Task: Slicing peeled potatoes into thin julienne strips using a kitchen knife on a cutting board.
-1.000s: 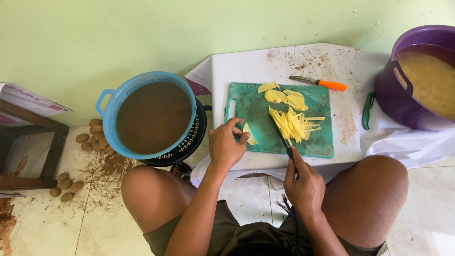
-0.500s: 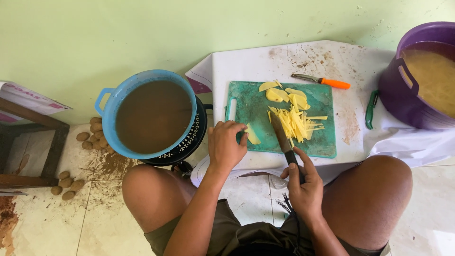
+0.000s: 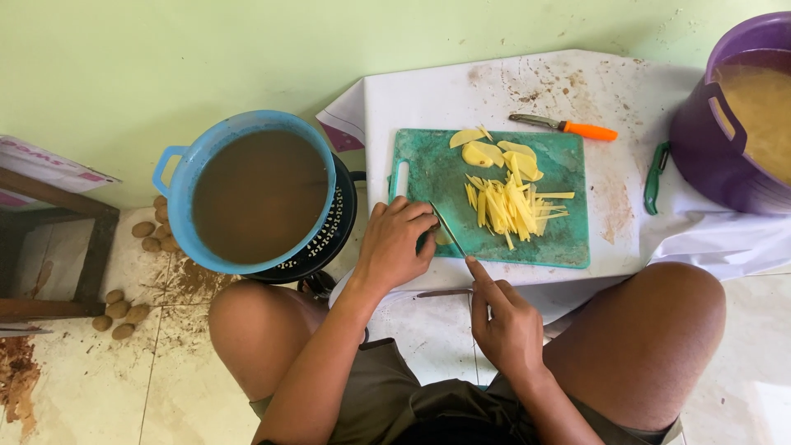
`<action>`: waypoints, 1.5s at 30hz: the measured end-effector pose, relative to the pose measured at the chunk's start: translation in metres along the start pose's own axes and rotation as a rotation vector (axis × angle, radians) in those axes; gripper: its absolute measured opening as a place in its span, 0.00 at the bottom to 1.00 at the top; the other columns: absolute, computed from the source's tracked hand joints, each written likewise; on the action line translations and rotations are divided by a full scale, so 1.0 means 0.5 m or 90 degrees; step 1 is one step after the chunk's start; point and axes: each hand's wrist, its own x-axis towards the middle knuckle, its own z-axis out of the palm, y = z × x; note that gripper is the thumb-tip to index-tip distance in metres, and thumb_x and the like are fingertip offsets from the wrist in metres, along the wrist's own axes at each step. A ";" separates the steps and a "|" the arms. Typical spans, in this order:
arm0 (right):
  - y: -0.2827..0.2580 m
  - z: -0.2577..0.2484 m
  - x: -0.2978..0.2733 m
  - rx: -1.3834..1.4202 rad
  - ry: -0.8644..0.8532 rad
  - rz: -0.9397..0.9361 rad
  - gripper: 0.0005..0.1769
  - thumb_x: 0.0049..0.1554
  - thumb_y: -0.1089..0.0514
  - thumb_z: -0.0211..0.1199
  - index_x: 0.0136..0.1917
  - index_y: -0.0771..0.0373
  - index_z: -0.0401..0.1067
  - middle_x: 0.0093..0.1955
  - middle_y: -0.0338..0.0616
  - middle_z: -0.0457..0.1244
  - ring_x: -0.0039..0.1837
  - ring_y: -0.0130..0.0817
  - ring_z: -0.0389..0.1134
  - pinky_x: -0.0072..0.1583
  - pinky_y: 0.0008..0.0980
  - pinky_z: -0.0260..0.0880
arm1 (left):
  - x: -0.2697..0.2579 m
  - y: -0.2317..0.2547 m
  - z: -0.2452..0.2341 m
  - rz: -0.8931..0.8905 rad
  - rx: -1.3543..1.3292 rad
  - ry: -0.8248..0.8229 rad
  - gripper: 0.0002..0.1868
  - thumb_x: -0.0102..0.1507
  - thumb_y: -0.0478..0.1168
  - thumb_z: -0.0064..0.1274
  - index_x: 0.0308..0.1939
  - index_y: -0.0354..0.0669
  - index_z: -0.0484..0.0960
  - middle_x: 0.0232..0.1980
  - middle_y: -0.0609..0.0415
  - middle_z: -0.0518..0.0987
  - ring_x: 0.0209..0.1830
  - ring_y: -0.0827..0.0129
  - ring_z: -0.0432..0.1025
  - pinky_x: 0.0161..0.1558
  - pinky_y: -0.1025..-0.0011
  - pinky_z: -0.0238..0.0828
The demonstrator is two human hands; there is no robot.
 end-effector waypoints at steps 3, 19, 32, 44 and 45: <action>0.008 0.005 0.003 -0.043 0.003 -0.032 0.27 0.54 0.68 0.63 0.66 0.51 0.78 0.33 0.37 0.65 0.25 0.35 0.57 0.31 0.38 0.60 | -0.001 0.001 -0.005 -0.005 -0.023 0.013 0.08 0.56 0.35 0.59 0.39 0.43 0.87 0.46 0.63 0.81 0.42 0.67 0.68 0.47 0.68 0.60; 0.014 0.006 0.001 -0.034 -0.008 -0.046 0.30 0.53 0.70 0.64 0.68 0.53 0.76 0.34 0.36 0.65 0.26 0.30 0.58 0.31 0.35 0.60 | 0.010 0.005 -0.008 -0.007 -0.014 0.005 0.09 0.55 0.36 0.59 0.38 0.41 0.88 0.46 0.63 0.82 0.44 0.67 0.67 0.47 0.67 0.60; 0.004 0.019 0.008 -0.067 -0.016 -0.028 0.31 0.53 0.69 0.63 0.69 0.50 0.76 0.30 0.36 0.61 0.24 0.32 0.52 0.29 0.37 0.57 | 0.012 0.001 -0.003 -0.018 0.002 0.006 0.07 0.54 0.37 0.60 0.35 0.45 0.89 0.43 0.65 0.83 0.44 0.66 0.67 0.48 0.66 0.59; -0.006 0.040 0.023 -0.094 0.086 -0.062 0.28 0.58 0.64 0.58 0.66 0.37 0.78 0.24 0.34 0.56 0.25 0.42 0.61 0.31 0.40 0.66 | -0.001 -0.006 0.007 -0.033 -0.021 0.025 0.05 0.57 0.39 0.59 0.35 0.51 0.89 0.39 0.62 0.84 0.45 0.65 0.71 0.42 0.66 0.62; -0.007 0.039 0.023 -0.080 0.082 -0.060 0.28 0.57 0.64 0.59 0.66 0.37 0.78 0.24 0.34 0.56 0.25 0.42 0.61 0.30 0.41 0.65 | -0.003 -0.007 0.004 -0.042 -0.023 0.023 0.05 0.57 0.40 0.59 0.35 0.51 0.89 0.39 0.62 0.84 0.45 0.64 0.71 0.42 0.65 0.62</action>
